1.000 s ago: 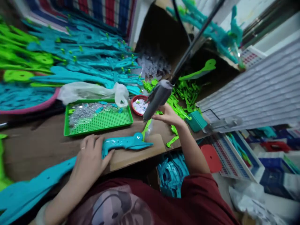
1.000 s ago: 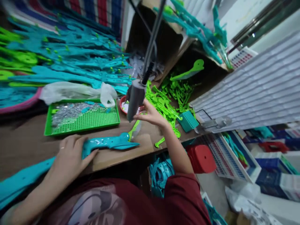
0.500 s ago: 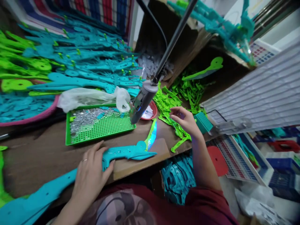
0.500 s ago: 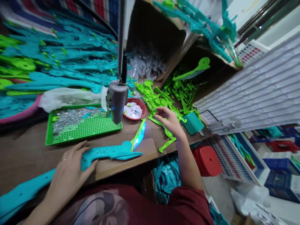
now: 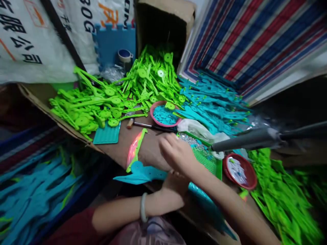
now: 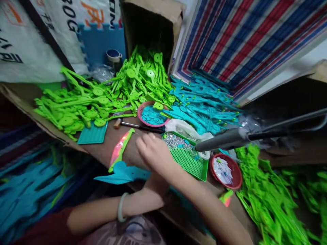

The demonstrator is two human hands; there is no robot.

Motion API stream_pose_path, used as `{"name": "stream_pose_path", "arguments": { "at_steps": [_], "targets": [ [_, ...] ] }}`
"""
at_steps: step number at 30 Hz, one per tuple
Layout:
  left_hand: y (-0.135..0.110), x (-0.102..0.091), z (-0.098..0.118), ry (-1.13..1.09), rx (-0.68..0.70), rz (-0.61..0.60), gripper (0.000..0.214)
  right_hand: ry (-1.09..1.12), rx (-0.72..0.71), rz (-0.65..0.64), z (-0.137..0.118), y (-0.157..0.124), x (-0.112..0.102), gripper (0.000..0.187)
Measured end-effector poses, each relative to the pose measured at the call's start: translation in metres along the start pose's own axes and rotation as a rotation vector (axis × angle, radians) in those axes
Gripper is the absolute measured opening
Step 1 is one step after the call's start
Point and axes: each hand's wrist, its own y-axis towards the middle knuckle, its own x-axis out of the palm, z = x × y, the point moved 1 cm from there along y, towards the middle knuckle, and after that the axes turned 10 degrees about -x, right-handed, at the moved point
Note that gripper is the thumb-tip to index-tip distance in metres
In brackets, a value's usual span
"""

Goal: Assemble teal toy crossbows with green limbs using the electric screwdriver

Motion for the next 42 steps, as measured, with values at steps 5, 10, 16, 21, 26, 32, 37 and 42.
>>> {"name": "stream_pose_path", "arguments": {
  "at_steps": [5,10,16,21,26,32,37,42],
  "targets": [
    [-0.006,-0.006,-0.008,-0.057,0.209,-0.103,0.058,-0.009,0.181,-0.402,0.037,0.096,0.077,0.036],
    [-0.028,-0.007,-0.022,-0.005,0.567,-0.031,0.076,-0.052,0.137,-0.423,0.037,0.107,0.102,0.038],
    [-0.039,-0.003,-0.032,0.050,0.638,0.118,0.046,0.046,0.136,-0.349,0.015,0.108,0.077,0.026],
    [-0.039,-0.001,-0.033,0.013,0.641,0.130,0.047,0.621,0.283,-0.033,-0.004,0.041,0.041,0.050],
    [-0.040,0.000,-0.033,0.014,0.650,0.111,0.050,1.114,0.491,-0.010,-0.011,-0.013,0.062,0.054],
    [-0.038,-0.002,-0.034,-0.007,0.674,0.090,0.041,1.105,0.455,0.118,-0.012,-0.020,0.059,0.053],
    [-0.035,-0.002,-0.035,-0.022,0.665,0.063,0.042,0.974,0.151,-0.164,-0.014,-0.036,0.040,0.048],
    [-0.033,-0.002,-0.036,-0.061,0.684,0.043,0.050,0.913,0.098,-0.189,-0.014,-0.052,0.034,0.049]
  ]
}}
